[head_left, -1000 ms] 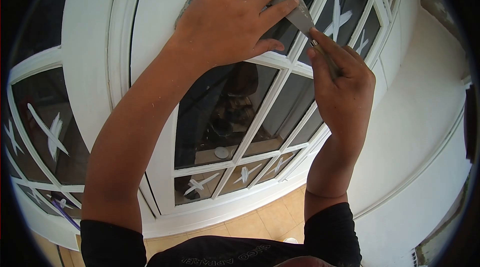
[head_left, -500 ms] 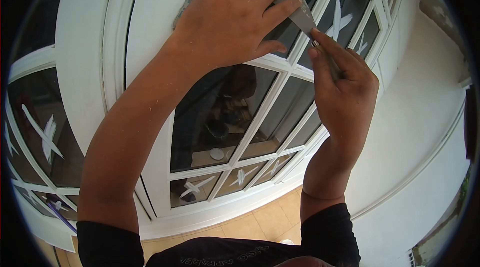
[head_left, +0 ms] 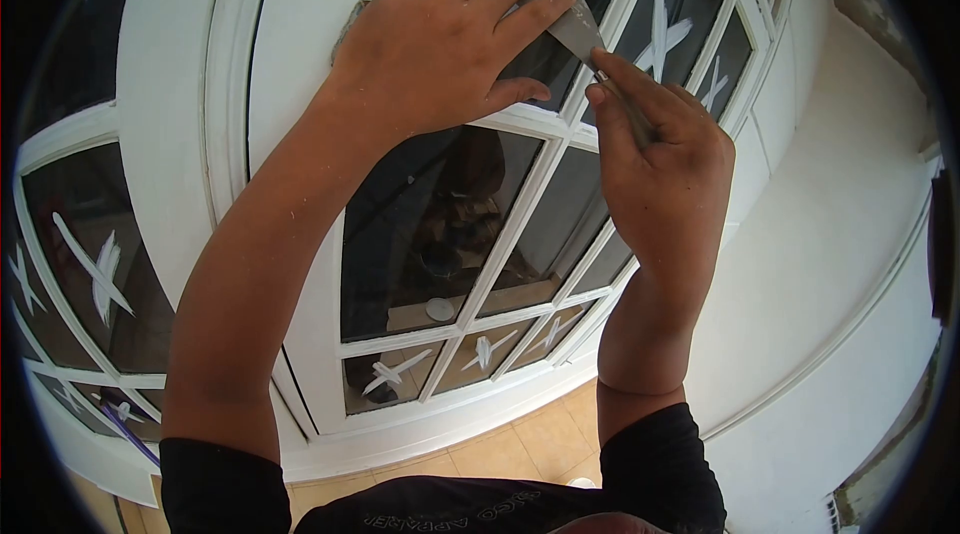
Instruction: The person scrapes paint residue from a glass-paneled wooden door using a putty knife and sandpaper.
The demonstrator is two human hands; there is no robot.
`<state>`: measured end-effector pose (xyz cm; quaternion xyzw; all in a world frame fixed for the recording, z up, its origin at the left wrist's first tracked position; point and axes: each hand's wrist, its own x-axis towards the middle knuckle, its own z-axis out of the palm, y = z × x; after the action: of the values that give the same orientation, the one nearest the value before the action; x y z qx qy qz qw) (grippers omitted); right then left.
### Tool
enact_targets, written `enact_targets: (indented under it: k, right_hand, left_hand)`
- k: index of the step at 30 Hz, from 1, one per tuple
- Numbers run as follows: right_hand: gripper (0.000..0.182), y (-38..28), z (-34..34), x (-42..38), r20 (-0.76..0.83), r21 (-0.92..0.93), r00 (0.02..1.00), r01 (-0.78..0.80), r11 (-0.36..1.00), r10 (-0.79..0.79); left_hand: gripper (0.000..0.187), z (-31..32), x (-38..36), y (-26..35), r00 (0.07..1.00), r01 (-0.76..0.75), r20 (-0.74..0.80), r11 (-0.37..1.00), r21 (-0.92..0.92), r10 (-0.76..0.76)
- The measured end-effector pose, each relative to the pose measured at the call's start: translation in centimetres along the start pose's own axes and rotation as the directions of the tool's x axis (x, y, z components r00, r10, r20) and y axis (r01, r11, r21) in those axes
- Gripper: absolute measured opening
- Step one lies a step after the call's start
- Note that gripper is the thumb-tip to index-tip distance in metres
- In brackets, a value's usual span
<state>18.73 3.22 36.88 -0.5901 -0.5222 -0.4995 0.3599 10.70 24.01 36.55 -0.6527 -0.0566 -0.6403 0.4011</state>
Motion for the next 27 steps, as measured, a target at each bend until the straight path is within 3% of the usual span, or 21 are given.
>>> enact_targets:
  k: [27]
  right_hand:
    - [0.023,0.2,-0.7,0.0,0.005,0.028,0.999,-0.034,0.999,0.034]
  left_hand:
    - [0.085,-0.5,0.1,0.0,0.999,-0.035,0.04,0.998,0.05,0.033]
